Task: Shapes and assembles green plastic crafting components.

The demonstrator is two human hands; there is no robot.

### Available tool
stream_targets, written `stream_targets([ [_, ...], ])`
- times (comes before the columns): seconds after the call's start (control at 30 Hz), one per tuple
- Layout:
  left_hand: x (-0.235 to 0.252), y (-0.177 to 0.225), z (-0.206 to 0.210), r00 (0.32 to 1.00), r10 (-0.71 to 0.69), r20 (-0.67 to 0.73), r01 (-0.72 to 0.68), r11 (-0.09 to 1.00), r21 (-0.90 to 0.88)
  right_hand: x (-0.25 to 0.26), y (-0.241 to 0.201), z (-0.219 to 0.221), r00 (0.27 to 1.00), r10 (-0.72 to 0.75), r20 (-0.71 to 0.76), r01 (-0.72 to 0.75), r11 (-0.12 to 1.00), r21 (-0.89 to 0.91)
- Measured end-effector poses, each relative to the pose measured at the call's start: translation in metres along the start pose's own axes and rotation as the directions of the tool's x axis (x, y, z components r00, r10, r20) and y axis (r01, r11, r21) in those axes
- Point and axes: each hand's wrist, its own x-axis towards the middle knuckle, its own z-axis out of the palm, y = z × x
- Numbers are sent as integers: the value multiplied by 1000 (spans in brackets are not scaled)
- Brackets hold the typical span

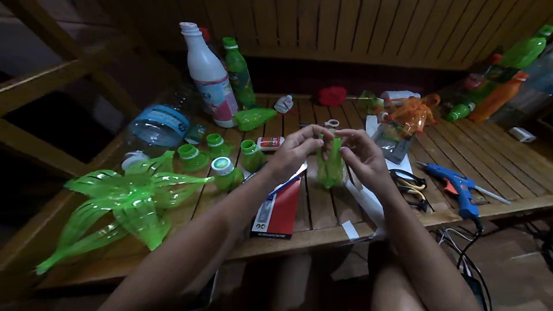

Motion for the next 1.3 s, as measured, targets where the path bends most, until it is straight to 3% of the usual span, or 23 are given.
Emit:
stream_targets([
  [0.3,3,-5,-3,999,54,0,-54,998,-23,-2,-2,-3,1000,22,2,-22,999,-31],
  [0.53,3,-2,-3,995,41,-87,-42,999,-10,-2,-4,-8,997,75,-9,-75,997,17],
  [0.87,3,4,-2,993,58,-102,-55,998,31,-1,-2,-11,991,126,-51,-120,987,108],
  [1.03,2,5,2,987,133,-90,-129,990,54,-2,-1,-12,991,125,-44,-120,987,107],
  [1.2,0,8,6,982,173,-69,-163,978,130,-1,2,-12,994,96,-56,-94,995,30],
  [1.3,-1,8,9,977,201,-73,-186,967,173,-1,4,-10,996,20,-82,-31,989,-142],
])
